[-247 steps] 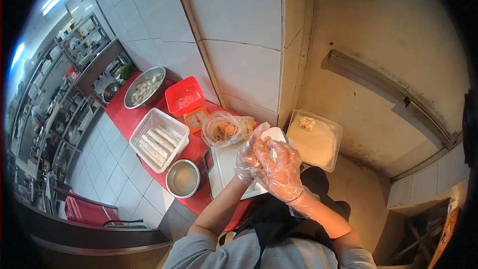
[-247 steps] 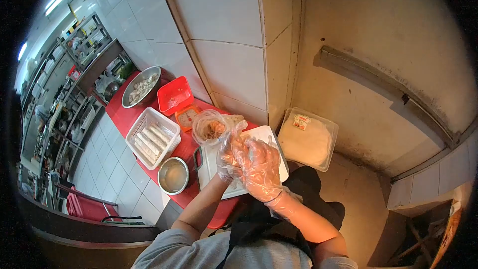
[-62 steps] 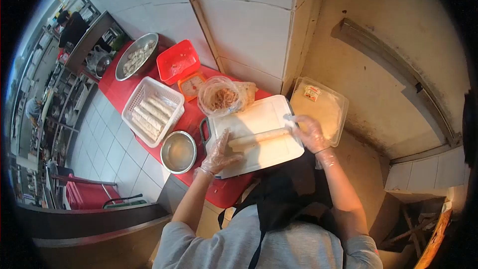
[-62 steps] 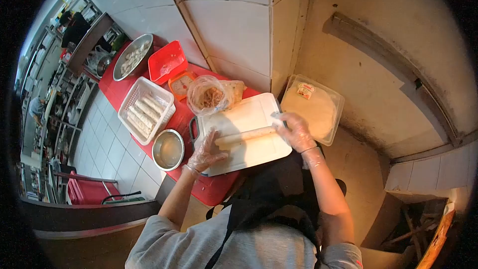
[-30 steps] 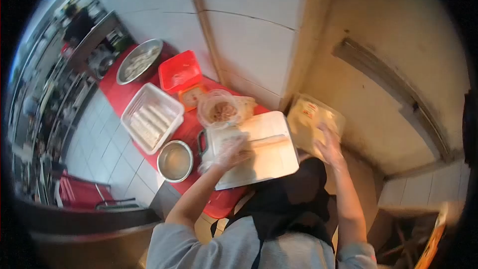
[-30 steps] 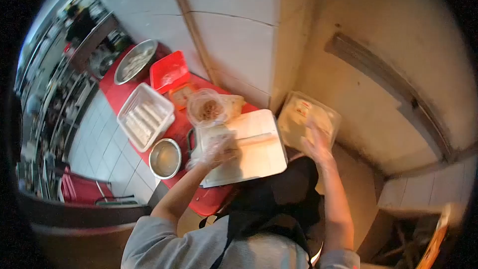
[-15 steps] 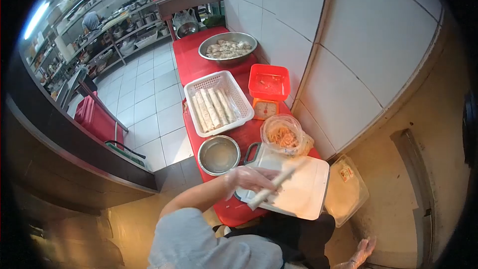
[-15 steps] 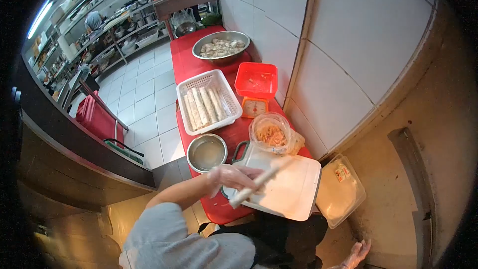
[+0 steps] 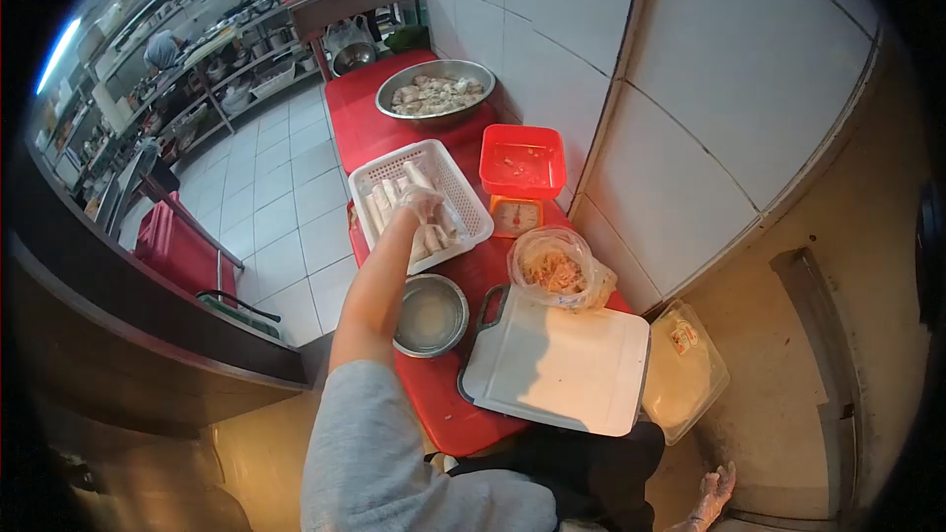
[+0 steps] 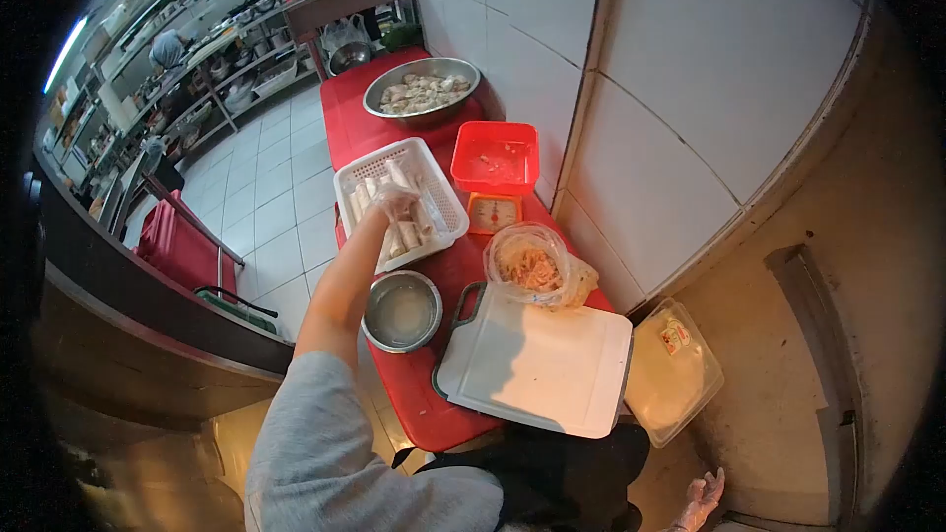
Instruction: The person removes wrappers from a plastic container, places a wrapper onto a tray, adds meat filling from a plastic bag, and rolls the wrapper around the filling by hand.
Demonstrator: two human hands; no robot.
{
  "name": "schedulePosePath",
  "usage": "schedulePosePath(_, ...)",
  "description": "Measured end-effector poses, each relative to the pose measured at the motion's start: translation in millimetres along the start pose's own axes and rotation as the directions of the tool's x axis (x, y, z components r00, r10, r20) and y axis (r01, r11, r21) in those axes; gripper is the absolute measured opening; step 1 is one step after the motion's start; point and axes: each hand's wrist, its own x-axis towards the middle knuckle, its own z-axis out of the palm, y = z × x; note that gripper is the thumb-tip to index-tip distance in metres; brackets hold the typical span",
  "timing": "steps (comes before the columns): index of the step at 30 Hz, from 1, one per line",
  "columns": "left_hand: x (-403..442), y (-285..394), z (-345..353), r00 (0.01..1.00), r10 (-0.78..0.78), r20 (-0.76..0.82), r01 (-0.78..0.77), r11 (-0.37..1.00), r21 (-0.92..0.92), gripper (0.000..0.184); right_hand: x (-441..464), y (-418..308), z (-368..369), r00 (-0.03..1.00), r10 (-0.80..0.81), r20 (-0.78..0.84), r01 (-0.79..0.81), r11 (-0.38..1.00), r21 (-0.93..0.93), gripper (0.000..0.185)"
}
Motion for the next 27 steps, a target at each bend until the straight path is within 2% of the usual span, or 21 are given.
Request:
schedulePosePath(2, 16.3, 2.6, 11.7, 0.994, 0.008, -0.109, 0.015, 0.979, 0.204, 0.025, -28.2, -38.6, 5.5, 0.999, -0.031, -0.021, 0.03, 0.998, -0.051, 0.065)
schedulePosePath(5, 30.2, -1.0, 33.8, 0.974, 0.086, -0.212, 0.018, 0.895, 0.445, 0.042, -31.2, -28.7, -9.7, 0.997, -0.027, -0.068, 0.019, 0.993, -0.115, 0.068)
schedulePosePath(7, 31.8, -5.5, 50.1, 0.953, 0.155, -0.258, 0.024, 0.816, 0.578, 0.053, -34.2, -18.9, -20.9, 0.988, -0.157, -0.001, 0.156, 0.986, -0.066, 0.068)
schedulePosePath(8, 30.8, -7.7, 56.9, 0.94, 0.192, -0.281, 0.029, 0.777, 0.628, 0.058, -32.7, -15.3, -25.4, 0.975, -0.221, 0.031, 0.222, 0.974, -0.04, 0.068)
schedulePosePath(11, 33.0, -27.5, 73.2, 0.875, 0.327, -0.358, 0.015, 0.719, 0.695, 0.076, -33.8, -31.2, -20.8, 0.998, -0.041, -0.048, 0.028, 0.969, -0.246, 0.067)
schedulePosePath(12, 45.1, -41.2, 77.1, 0.84, 0.374, -0.393, -0.026, 0.751, 0.66, 0.094, -32.6, -21.7, -26.3, 0.985, -0.164, 0.044, 0.169, 0.975, -0.144, 0.066)
schedulePosePath(14, 91.1, -74.8, 83.0, 0.87, 0.36, -0.337, -0.078, 0.775, 0.627, 0.096, -25.3, -0.6, -34.1, 0.891, -0.418, 0.175, 0.407, 0.908, 0.1, 0.063)
schedulePosePath(16, 77.0, -66.4, 77.1, 0.896, 0.371, -0.245, -0.104, 0.711, 0.695, 0.086, 5.1, 18.1, -37.3, 0.991, -0.095, 0.095, 0.09, 0.995, 0.049, 0.058)
schedulePosePath(17, 64.1, -57.2, 70.6, 0.908, 0.372, -0.192, -0.121, 0.674, 0.729, 0.081, 7.4, 25.9, -40.4, 0.996, 0.085, 0.027, -0.086, 0.996, 0.034, 0.056)
schedulePosePath(19, 28.5, -35.3, 52.5, 0.907, 0.409, -0.096, -0.199, 0.618, 0.76, 0.072, 3.9, 7.1, -23.3, 0.998, 0.063, -0.027, -0.061, 0.996, 0.07, 0.059)
schedulePosePath(20, 8.8, -22.2, 46.5, 0.897, 0.439, -0.051, -0.255, 0.609, 0.751, 0.068, -4.6, -22.4, -8.3, 0.999, 0.04, -0.034, -0.04, 0.999, 0.018, 0.053)
schedulePosePath(21, -13.8, -9.5, 43.8, 0.884, 0.468, -0.017, -0.31, 0.612, 0.727, 0.064, -6.2, -28.2, -5.7, 1.0, -0.029, -0.005, 0.029, 0.997, 0.072, 0.05)
schedulePosePath(22, -42.5, 2.1, 45.5, 0.867, 0.499, -0.011, -0.36, 0.639, 0.679, 0.06, 3.4, -25.1, -2.1, 0.99, 0.106, -0.098, -0.114, 0.99, -0.081, 0.048)
schedulePosePath(24, -117.3, 23.0, 61.7, 0.829, 0.558, -0.039, -0.432, 0.682, 0.59, 0.053, 8.8, -31.1, 15.2, 0.991, 0.106, -0.079, -0.102, 0.994, 0.05, 0.042)
schedulePosePath(25, -160.0, 33.8, 76.9, 0.802, 0.593, -0.068, -0.43, 0.653, 0.624, 0.056, 22.4, -12.2, 23.6, 0.991, 0.04, -0.131, -0.052, 0.995, -0.091, 0.044)
schedulePosePath(26, -201.3, 43.2, 95.5, 0.817, 0.574, -0.062, -0.49, 0.746, 0.451, 0.054, 41.1, 28.6, 29.5, 0.984, 0.089, -0.152, -0.11, 0.985, -0.134, 0.041)
schedulePosePath(27, -233.9, 51.3, 111.7, 0.849, 0.527, -0.025, -0.495, 0.812, 0.309, 0.05, 54.4, 47.1, 40.8, 0.983, 0.043, -0.177, -0.096, 0.948, -0.302, 0.038)
